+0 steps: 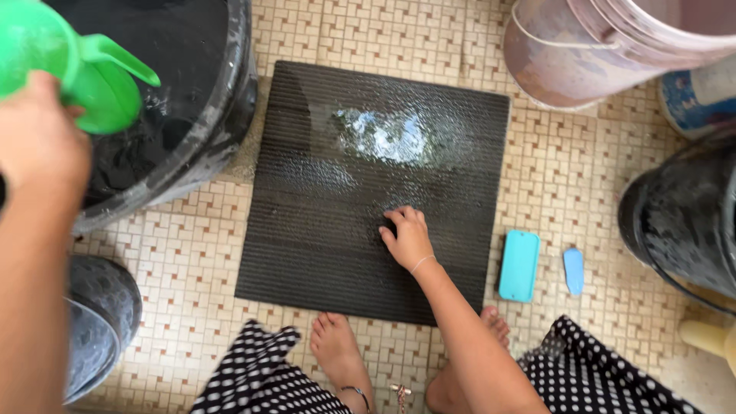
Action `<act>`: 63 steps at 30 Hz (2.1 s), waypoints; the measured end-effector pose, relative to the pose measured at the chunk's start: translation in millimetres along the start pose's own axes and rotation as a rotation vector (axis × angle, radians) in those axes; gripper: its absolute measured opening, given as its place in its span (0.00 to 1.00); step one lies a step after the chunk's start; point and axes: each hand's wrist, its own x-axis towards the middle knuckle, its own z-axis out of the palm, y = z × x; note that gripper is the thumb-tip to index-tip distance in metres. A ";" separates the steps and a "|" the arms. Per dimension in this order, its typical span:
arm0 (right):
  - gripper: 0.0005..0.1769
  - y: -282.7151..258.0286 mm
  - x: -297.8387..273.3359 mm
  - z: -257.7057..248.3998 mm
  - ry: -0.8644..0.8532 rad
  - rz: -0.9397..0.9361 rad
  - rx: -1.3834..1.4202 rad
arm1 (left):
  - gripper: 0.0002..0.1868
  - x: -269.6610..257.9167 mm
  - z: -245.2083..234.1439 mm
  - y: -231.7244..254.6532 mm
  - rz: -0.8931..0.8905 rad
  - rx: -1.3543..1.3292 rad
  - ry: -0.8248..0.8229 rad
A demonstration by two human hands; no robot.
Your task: The person cleans a black ribbed floor mat by scrubbing it with a small block brush, pouring water from small green and blue pitchers, and spreading soap lather across the surface by hand.
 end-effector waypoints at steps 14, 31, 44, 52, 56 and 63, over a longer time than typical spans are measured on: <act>0.25 64.8 -74.9 -10.1 0.488 0.288 1.295 | 0.22 -141.4 -214.5 209.9 1.046 -0.685 -0.421; 0.26 83.0 -142.1 56.7 0.534 0.529 1.929 | 0.27 -208.6 -164.8 406.6 1.352 -0.639 -1.175; 0.19 12.1 -136.8 83.5 -0.067 0.331 0.360 | 0.16 -171.9 -123.0 229.2 0.770 -0.112 -1.097; 0.50 -31.7 -164.2 1.8 -0.161 0.081 -0.192 | 0.11 -282.8 -45.8 86.0 0.089 -0.095 -0.538; 0.48 -20.1 -170.8 5.0 -0.098 0.005 -0.224 | 0.11 -350.6 33.2 72.4 0.014 -0.032 -0.124; 0.36 22.9 -188.4 28.3 -0.122 -0.161 -0.383 | 0.18 -373.9 155.7 186.0 -0.663 -0.675 -0.355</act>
